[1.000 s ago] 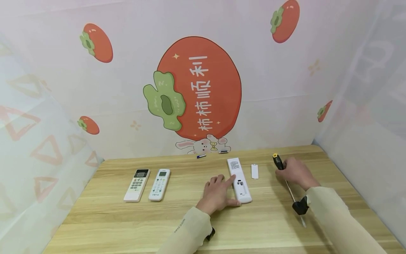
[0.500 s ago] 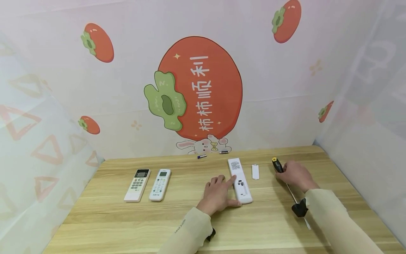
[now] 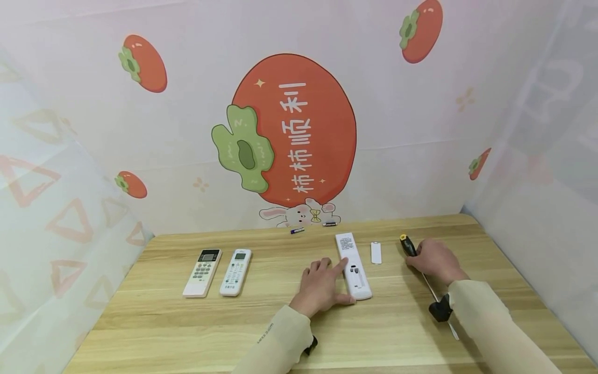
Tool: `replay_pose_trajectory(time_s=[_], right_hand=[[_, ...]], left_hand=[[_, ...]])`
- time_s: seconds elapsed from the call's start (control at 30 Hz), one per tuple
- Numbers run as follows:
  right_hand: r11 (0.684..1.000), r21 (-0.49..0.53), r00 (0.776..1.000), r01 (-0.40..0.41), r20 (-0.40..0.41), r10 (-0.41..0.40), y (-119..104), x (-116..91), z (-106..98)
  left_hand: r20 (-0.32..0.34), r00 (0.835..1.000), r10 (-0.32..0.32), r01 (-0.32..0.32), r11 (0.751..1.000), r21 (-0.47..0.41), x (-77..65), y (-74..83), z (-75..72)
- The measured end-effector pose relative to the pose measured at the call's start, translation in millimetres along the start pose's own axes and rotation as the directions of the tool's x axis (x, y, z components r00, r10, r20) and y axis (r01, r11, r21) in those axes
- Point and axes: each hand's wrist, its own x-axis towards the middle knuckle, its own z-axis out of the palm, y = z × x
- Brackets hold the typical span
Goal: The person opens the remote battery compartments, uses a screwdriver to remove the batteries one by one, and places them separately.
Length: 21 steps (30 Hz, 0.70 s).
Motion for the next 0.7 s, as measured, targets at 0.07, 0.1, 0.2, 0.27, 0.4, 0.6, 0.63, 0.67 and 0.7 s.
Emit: replay_pose_trajectory(time_s=[0.07, 0.1, 0.2, 0.27, 0.4, 0.6, 0.63, 0.67, 0.7], right_hand=[[1.0, -0.004, 1.0, -0.003, 0.0, 0.003, -0.4, -0.8, 1.3], [1.0, -0.005, 1.0, -0.003, -0.001, 0.003, -0.6, -1.2, 1.8], [1.0, -0.001, 1.0, -0.01, -0.002, 0.01, -1.4, -3.0, 3.0], [1.0, 0.0, 1.0, -0.02, 0.002, 0.02, -1.7, -4.1, 3.3], [0.999, 0.005, 0.999, -0.041, 0.014, 0.041, -2.2, -5.0, 2.7], [0.999, 0.004, 0.999, -0.041, 0.022, 0.041, -3.6, -3.4, -0.3], [0.999, 0.003, 0.999, -0.039, 0.022, 0.039, -3.9, -3.3, -0.9], [0.999, 0.002, 0.999, -0.04, 0.022, 0.04, -4.1, -3.1, -1.4], [0.999, 0.003, 0.999, -0.039, 0.022, 0.039, -4.2, -2.9, -1.8]], left_hand=[[0.002, 1.0, -0.002, 0.002, 1.0, -0.003, -0.6, 0.1, 0.5], [0.004, 1.0, -0.003, 0.003, 1.0, -0.001, -0.7, 0.1, 1.0], [0.009, 1.0, -0.006, 0.006, 1.0, 0.0, -0.9, 0.0, 2.3], [0.012, 1.0, -0.006, 0.006, 1.0, -0.004, -1.0, -0.3, 3.1], [0.017, 1.0, -0.009, 0.009, 1.0, -0.017, -0.9, -1.2, 3.9], [0.019, 1.0, -0.011, 0.012, 1.0, -0.016, 1.8, -1.3, 1.8], [0.019, 1.0, -0.011, 0.011, 1.0, -0.015, 2.0, -1.2, 1.4], [0.019, 1.0, -0.01, 0.01, 1.0, -0.014, 2.3, -1.2, 0.9], [0.019, 1.0, -0.01, 0.01, 1.0, -0.014, 2.4, -1.1, 0.5]])
